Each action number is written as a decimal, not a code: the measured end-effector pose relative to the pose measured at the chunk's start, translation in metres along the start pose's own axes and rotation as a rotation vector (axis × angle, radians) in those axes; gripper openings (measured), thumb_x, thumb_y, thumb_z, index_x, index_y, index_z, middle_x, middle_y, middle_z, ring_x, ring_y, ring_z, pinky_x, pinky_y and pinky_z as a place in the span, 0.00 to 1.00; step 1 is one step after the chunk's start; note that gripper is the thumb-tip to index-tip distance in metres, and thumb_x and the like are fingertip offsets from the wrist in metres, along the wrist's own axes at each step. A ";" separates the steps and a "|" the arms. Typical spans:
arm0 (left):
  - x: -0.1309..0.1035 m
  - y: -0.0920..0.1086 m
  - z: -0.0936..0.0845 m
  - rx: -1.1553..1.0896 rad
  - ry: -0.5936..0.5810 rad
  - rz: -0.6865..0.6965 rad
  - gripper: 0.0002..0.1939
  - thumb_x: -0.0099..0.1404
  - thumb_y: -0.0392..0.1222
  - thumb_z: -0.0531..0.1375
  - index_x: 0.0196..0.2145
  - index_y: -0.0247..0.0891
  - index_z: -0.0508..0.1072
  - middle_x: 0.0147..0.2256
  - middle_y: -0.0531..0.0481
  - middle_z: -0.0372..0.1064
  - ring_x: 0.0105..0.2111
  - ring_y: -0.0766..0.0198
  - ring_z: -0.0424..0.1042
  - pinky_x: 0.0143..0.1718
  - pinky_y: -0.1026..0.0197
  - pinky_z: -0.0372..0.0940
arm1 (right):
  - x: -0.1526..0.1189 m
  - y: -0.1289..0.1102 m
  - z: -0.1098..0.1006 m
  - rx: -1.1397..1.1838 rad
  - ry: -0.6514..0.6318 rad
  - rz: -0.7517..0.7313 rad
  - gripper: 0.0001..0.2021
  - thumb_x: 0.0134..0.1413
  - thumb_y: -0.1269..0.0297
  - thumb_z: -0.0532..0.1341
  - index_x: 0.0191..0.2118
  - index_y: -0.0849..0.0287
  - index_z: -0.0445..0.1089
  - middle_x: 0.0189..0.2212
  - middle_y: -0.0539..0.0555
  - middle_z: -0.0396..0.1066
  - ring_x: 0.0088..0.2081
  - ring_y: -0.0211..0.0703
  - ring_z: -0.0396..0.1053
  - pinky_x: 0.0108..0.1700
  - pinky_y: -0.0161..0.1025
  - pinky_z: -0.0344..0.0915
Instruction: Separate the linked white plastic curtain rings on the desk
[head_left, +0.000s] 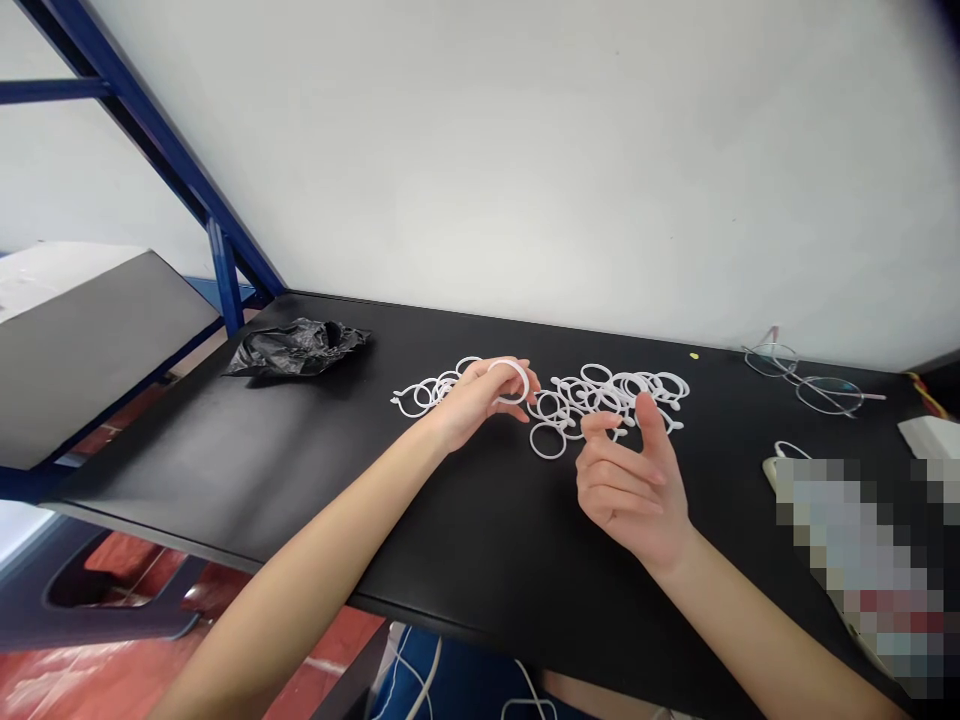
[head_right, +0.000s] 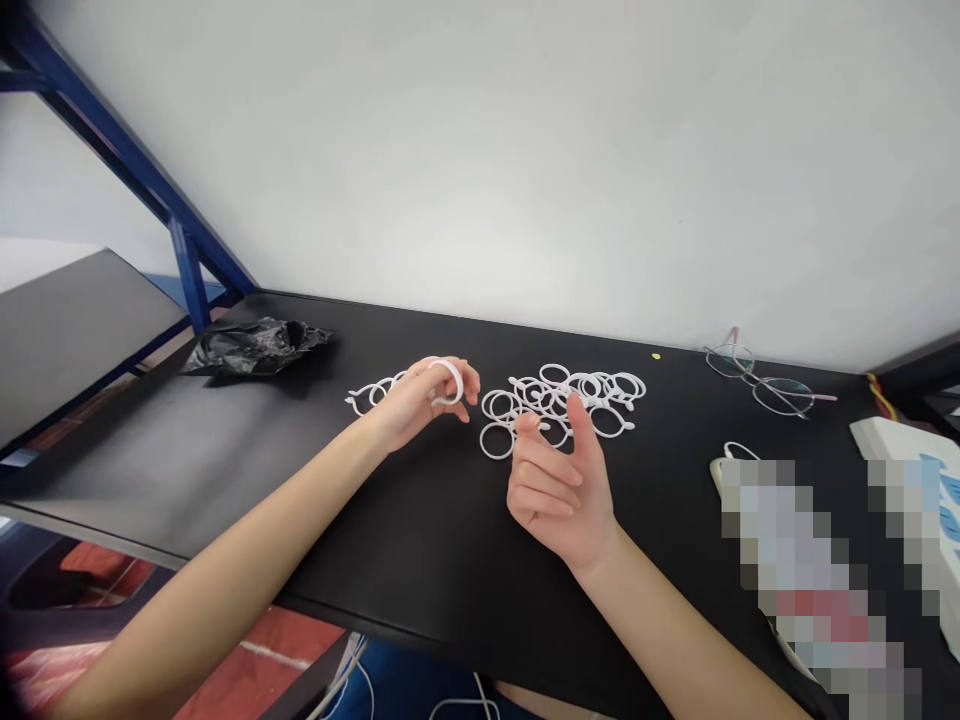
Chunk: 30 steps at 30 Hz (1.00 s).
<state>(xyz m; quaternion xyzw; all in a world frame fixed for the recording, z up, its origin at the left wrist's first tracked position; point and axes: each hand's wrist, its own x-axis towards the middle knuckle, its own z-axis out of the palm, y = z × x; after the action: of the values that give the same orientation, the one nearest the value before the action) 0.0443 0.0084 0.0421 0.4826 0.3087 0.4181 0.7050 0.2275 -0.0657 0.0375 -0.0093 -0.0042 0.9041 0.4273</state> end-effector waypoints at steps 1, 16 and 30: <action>-0.001 0.000 0.001 0.004 -0.023 -0.006 0.14 0.59 0.38 0.55 0.18 0.35 0.59 0.32 0.48 0.66 0.32 0.66 0.67 0.30 0.63 0.68 | 0.000 0.000 0.000 -0.012 0.001 -0.005 0.24 0.62 0.43 0.51 0.35 0.61 0.69 0.10 0.37 0.51 0.11 0.25 0.43 0.13 0.19 0.48; -0.001 -0.003 0.003 0.035 -0.229 -0.040 0.21 0.66 0.51 0.55 0.26 0.33 0.77 0.35 0.43 0.72 0.36 0.61 0.70 0.40 0.58 0.68 | 0.000 0.000 -0.003 -0.085 0.070 -0.016 0.23 0.63 0.44 0.50 0.36 0.59 0.69 0.11 0.37 0.52 0.11 0.27 0.41 0.14 0.20 0.49; -0.003 -0.003 0.005 0.063 -0.272 -0.066 0.31 0.69 0.61 0.46 0.38 0.34 0.80 0.45 0.42 0.75 0.47 0.54 0.70 0.55 0.53 0.60 | 0.004 0.002 -0.006 -0.284 0.190 0.221 0.16 0.65 0.58 0.55 0.42 0.68 0.72 0.16 0.39 0.49 0.14 0.26 0.41 0.17 0.24 0.54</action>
<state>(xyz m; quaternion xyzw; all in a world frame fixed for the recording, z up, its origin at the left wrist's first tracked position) 0.0480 0.0035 0.0409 0.5461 0.2390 0.3154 0.7383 0.2239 -0.0642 0.0310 -0.1552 -0.0902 0.9308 0.3185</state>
